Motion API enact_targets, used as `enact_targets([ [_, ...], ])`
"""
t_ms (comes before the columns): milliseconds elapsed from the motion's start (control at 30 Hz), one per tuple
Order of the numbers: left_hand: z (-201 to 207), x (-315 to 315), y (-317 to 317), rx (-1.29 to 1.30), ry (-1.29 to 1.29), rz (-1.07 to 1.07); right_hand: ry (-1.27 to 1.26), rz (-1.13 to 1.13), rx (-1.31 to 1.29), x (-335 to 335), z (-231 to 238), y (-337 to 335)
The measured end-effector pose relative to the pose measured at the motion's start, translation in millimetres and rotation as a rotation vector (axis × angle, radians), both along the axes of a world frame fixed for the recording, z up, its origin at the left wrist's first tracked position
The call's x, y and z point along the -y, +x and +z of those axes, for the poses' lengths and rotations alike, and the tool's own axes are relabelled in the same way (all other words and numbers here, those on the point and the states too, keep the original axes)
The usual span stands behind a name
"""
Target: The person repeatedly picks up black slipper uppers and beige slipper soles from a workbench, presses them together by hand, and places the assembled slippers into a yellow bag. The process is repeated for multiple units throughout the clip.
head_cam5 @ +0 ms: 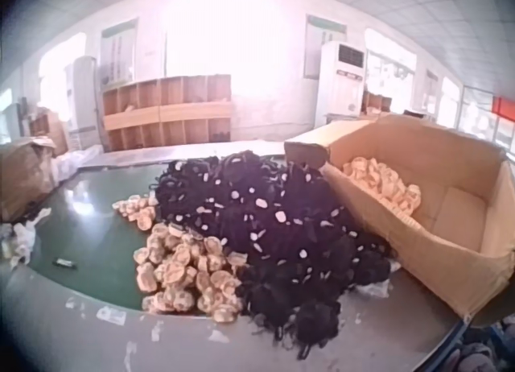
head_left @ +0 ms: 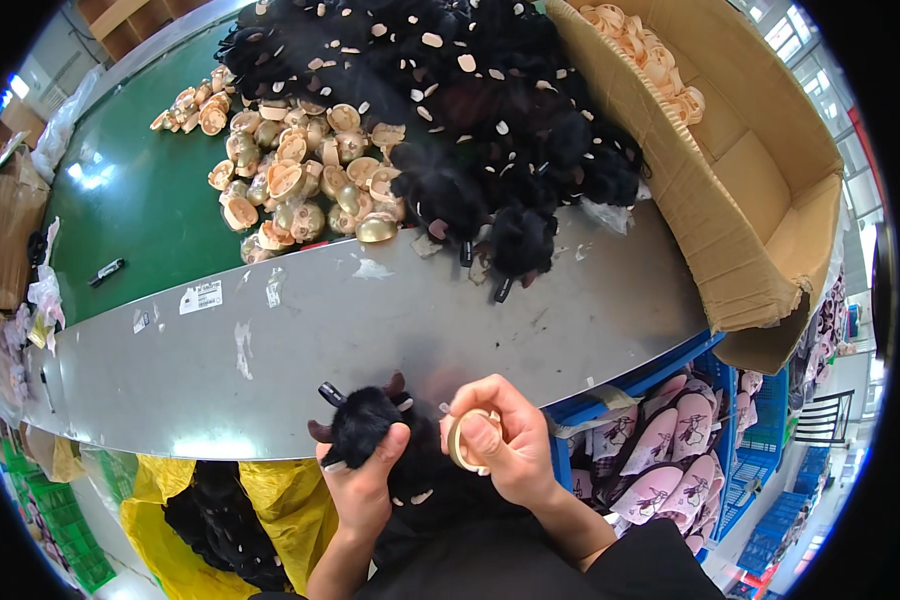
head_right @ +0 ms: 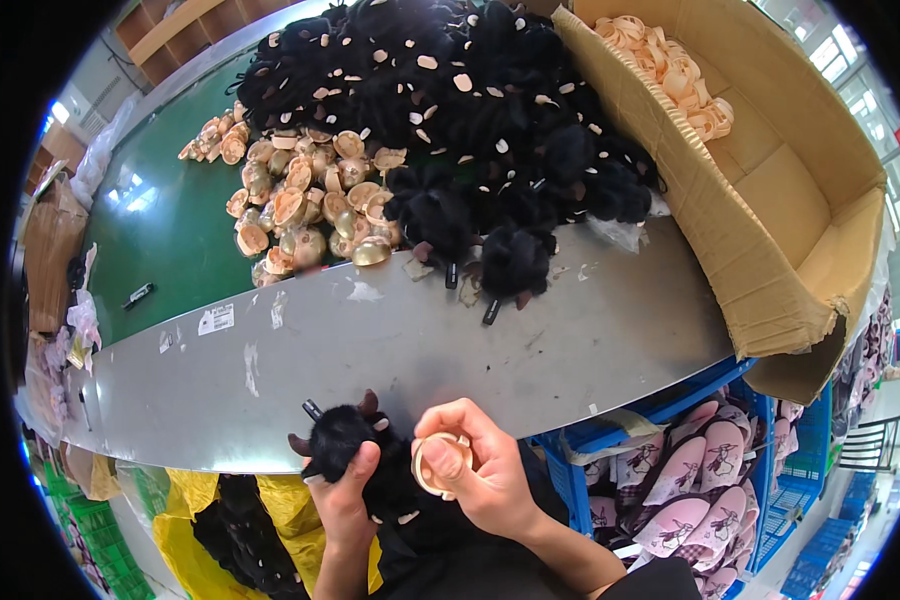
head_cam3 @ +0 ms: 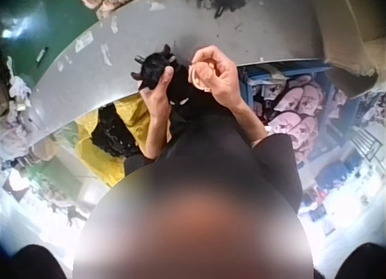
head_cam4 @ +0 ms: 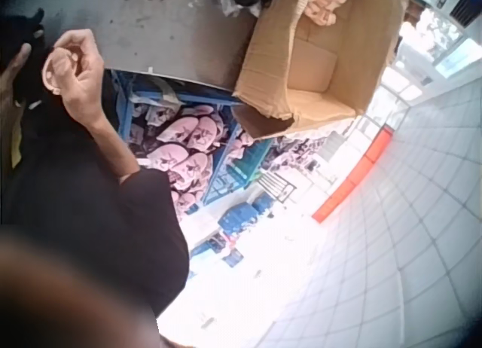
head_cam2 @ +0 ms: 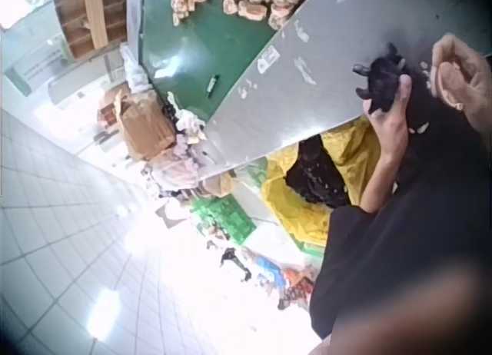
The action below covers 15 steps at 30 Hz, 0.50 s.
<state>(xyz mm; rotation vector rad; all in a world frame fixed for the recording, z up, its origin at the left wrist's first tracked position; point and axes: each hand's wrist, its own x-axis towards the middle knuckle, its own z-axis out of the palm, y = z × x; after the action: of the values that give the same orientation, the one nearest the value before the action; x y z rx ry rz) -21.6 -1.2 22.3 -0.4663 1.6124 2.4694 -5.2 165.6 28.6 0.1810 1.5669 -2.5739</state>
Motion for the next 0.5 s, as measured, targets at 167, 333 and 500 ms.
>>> enact_targets([
  [167,5,2,1,0.025,0.074,-0.050,-0.053,0.133,0.097,7,12,-11],
  [333,5,2,3,0.070,0.139,-0.096,-0.002,0.085,0.057,14,8,-7],
  [500,3,0,3,0.004,0.086,-0.076,0.212,0.102,-0.034,14,6,-9],
])
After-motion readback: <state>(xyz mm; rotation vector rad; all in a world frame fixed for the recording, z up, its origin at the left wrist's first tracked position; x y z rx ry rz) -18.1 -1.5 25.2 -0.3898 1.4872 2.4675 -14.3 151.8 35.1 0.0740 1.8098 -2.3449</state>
